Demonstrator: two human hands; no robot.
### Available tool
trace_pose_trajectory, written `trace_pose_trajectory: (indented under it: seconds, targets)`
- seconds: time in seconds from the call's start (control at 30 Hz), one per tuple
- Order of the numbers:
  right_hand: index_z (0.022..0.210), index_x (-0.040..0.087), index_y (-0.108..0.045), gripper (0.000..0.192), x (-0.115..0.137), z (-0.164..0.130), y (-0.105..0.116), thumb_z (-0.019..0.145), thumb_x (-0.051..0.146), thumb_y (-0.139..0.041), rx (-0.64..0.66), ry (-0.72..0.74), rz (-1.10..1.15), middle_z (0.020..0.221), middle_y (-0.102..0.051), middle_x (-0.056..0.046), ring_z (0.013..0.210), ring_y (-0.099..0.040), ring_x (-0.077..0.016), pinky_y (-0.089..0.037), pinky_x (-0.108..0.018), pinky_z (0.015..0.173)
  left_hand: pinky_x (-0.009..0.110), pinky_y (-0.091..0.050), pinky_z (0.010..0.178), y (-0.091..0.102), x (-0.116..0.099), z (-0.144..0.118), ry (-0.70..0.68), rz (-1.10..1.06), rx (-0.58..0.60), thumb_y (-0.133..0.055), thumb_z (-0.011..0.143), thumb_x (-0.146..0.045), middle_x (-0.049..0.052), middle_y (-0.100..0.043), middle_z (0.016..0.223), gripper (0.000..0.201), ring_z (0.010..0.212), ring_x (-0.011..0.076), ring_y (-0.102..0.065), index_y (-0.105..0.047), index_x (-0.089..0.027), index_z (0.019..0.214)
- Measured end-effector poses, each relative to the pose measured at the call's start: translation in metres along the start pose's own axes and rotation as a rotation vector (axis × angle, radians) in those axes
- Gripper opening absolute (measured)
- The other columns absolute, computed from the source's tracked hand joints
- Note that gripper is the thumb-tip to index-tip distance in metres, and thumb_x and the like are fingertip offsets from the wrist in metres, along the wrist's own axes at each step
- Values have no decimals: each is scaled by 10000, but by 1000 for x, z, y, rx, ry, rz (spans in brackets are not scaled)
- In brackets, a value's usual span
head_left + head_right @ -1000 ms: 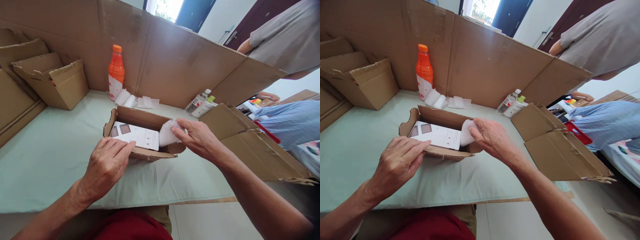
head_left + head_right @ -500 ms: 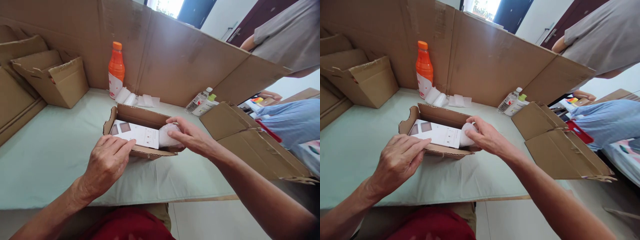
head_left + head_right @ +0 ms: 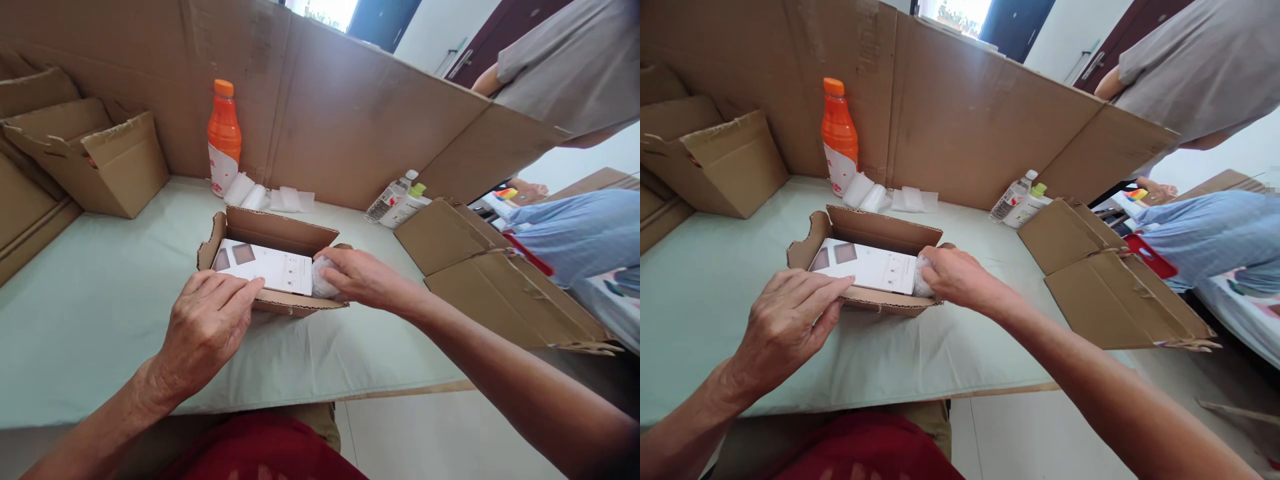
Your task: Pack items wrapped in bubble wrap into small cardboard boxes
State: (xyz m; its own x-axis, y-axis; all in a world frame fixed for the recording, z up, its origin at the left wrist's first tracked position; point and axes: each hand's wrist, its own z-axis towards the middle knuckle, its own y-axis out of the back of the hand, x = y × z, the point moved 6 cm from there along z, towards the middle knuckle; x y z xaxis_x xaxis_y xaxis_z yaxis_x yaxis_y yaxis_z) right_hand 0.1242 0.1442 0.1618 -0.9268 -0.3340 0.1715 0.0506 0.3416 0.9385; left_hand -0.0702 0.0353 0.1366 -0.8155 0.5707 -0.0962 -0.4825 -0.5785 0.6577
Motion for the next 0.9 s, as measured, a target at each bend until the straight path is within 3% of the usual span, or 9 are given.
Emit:
trace_pose_trajectory:
  seconds: [0.1,0.2,0.4,0.77,0.83,0.9]
  targets:
    - [1139,196,-661,276,3,0,2,919,218,-496,-51,43,-168,970,-739,-101,871,-652,-249,-416,-302,663,403,-499,764,0,0,-1,3,0,-1,-561,889,-22,79,-749,941,308,823,232,-671,-646,-128,1166]
    - [1258,187,-612,369,1,0,7,898,253,-562,-136,36,-153,1086,-738,-103,921,-665,-253,-417,-295,689,411,-496,774,1,-2,-1,4,-2,4,-567,876,1,81,-745,927,314,818,233,-663,-647,-109,1160]
    - [980,213,-708,191,4,3,-4,902,218,-535,-87,101,-89,861,-736,-63,808,-646,-221,-383,-291,658,406,-493,767,1,-2,0,-2,5,6,-567,882,-14,80,-749,930,304,817,235,-669,-650,-117,1156]
    - [1025,203,-675,262,6,-10,-9,983,244,-420,-71,178,-7,839,-709,-73,732,-611,-202,-393,-301,675,415,-502,783,-3,-2,1,-2,33,18,-586,891,-22,76,-744,944,326,832,233,-680,-623,-152,1188]
    - [1106,214,-668,285,2,-17,-3,993,258,-411,-135,197,58,936,-735,-76,788,-641,-208,-425,-302,704,430,-523,805,-2,-3,1,4,15,14,-601,887,-19,83,-739,979,364,907,252,-692,-607,-166,1219]
    - [1185,234,-656,302,-11,-33,6,994,284,-427,-284,183,151,1054,-746,-69,848,-665,-211,-462,-307,727,482,-541,892,2,-3,-3,39,-6,-28,-641,867,-23,109,-721,1093,449,1095,304,-672,-587,-191,1280]
